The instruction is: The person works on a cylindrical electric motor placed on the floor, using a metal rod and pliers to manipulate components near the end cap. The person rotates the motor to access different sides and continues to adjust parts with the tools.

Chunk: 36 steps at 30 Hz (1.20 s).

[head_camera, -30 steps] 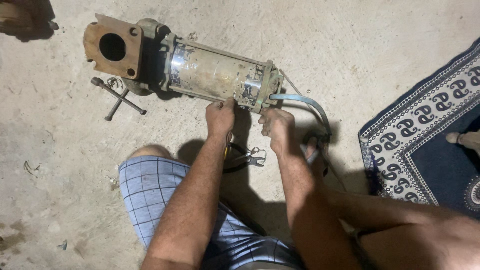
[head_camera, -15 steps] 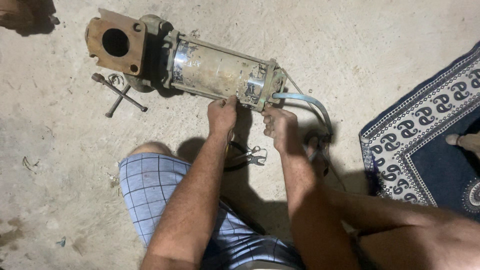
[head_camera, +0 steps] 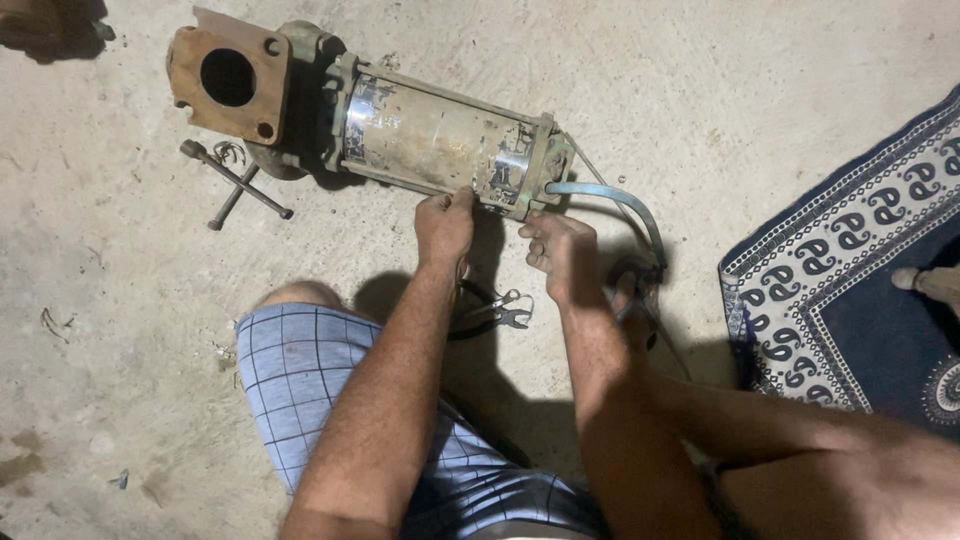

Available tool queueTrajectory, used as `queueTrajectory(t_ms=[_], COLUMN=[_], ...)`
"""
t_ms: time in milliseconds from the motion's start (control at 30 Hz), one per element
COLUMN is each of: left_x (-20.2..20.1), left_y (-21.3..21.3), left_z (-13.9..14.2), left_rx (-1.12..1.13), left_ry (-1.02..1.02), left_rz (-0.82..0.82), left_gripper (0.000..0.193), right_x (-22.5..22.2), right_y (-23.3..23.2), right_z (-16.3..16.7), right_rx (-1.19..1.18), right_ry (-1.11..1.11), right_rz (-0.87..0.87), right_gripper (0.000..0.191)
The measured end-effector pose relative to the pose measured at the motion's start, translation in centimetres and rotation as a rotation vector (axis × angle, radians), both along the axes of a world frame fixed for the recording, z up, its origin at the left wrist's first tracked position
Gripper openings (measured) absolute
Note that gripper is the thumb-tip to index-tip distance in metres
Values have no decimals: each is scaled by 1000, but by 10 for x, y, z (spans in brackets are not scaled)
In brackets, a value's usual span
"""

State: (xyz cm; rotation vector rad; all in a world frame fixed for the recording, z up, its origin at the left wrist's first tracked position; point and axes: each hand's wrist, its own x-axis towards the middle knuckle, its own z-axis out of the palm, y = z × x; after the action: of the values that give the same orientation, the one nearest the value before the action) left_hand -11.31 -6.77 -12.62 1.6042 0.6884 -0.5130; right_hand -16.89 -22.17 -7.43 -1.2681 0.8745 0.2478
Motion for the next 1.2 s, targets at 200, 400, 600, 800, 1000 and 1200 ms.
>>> queueTrajectory(t_ms=[200, 400, 600, 800, 1000, 1200], left_x=[-2, -4, -4, -3, -1, -1], left_y=[-2, -2, -2, -1, -1, -2], left_z=[-9, -16, -16, -8, -8, -13], left_rx=[-31, -46, -50, -63, -84, -47], left_ry=[-51, -68, -74, -30, 22, -61], left_rz=[53, 74, 62, 56, 59, 73], left_gripper=[32, 32, 34, 30, 31, 31], right_x=[-1, -5, -3, -1, 1, 1], right_y=[-8, -13, -12, -9, -7, -8], right_z=[-6, -20, -25, -18, -17, -20], right_rx=[145, 184, 144, 194, 94, 239], right_ry=[30, 35, 29, 58, 31, 38], right_rz=[-12, -42, -58, -150, -166, -189], right_gripper=[24, 27, 27, 20, 22, 21])
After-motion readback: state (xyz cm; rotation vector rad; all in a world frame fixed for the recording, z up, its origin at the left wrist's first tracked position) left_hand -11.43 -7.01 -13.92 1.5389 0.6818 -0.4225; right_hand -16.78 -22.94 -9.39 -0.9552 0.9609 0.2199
